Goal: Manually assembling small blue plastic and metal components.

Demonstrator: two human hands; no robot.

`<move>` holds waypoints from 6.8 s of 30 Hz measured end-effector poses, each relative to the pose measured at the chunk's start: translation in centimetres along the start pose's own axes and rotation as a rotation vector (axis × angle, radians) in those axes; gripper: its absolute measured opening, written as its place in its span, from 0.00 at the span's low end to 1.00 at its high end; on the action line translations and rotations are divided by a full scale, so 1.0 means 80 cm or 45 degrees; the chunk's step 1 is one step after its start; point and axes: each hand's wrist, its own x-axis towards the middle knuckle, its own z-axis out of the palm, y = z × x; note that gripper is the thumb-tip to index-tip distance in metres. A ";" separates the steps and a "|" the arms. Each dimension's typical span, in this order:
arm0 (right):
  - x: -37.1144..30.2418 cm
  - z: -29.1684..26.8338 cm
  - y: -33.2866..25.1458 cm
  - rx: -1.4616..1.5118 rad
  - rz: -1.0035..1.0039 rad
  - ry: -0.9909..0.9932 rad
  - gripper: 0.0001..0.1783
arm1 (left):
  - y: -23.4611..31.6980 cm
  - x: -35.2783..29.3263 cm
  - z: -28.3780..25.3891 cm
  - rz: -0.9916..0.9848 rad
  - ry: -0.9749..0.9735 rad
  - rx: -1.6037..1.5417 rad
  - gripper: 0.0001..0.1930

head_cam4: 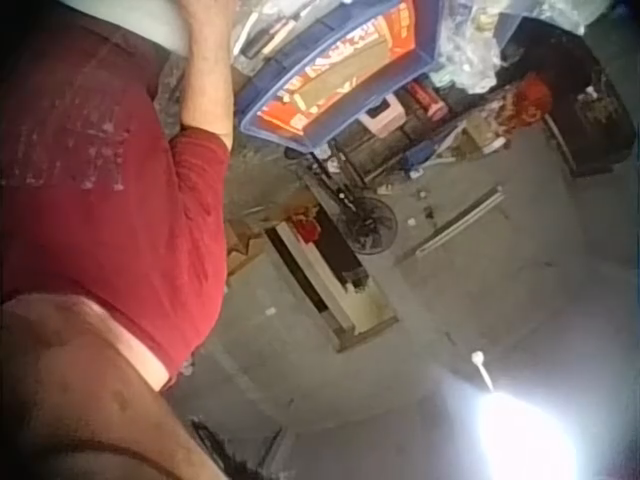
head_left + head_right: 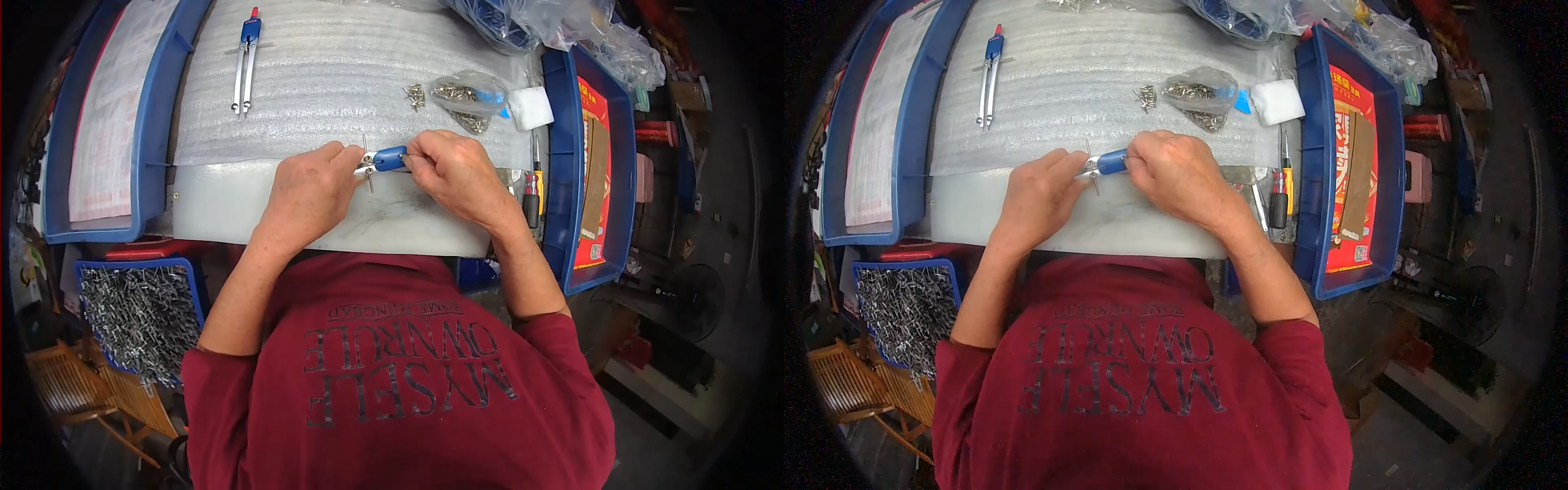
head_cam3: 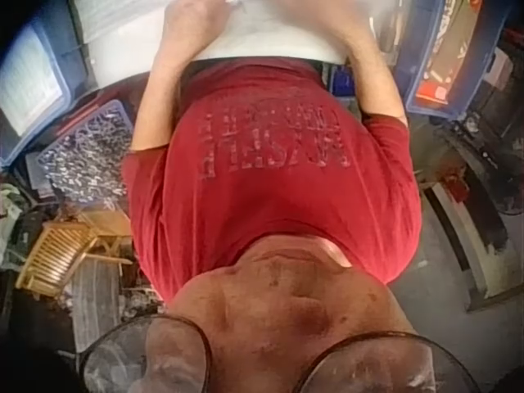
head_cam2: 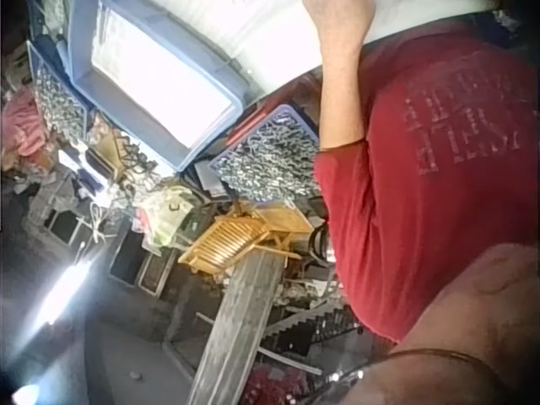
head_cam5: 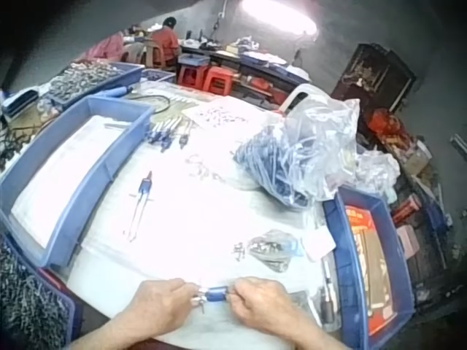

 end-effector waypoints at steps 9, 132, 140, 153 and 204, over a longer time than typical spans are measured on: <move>0.002 0.006 0.001 -0.030 -0.143 0.080 0.04 | 0.001 0.000 -0.001 -0.013 -0.005 -0.011 0.10; -0.026 0.015 0.002 1.172 0.326 0.117 0.13 | 0.026 -0.001 -0.014 -0.106 0.010 -0.315 0.12; -0.030 0.000 0.004 1.039 0.151 0.001 0.14 | 0.019 -0.003 -0.023 -0.296 -0.190 -0.707 0.14; -0.024 -0.007 -0.008 0.342 -0.326 0.122 0.18 | 0.019 0.008 -0.016 -0.457 -0.299 -0.856 0.22; -0.022 0.000 -0.006 0.175 -0.525 0.227 0.17 | 0.017 0.008 -0.008 -0.523 -0.045 -0.769 0.27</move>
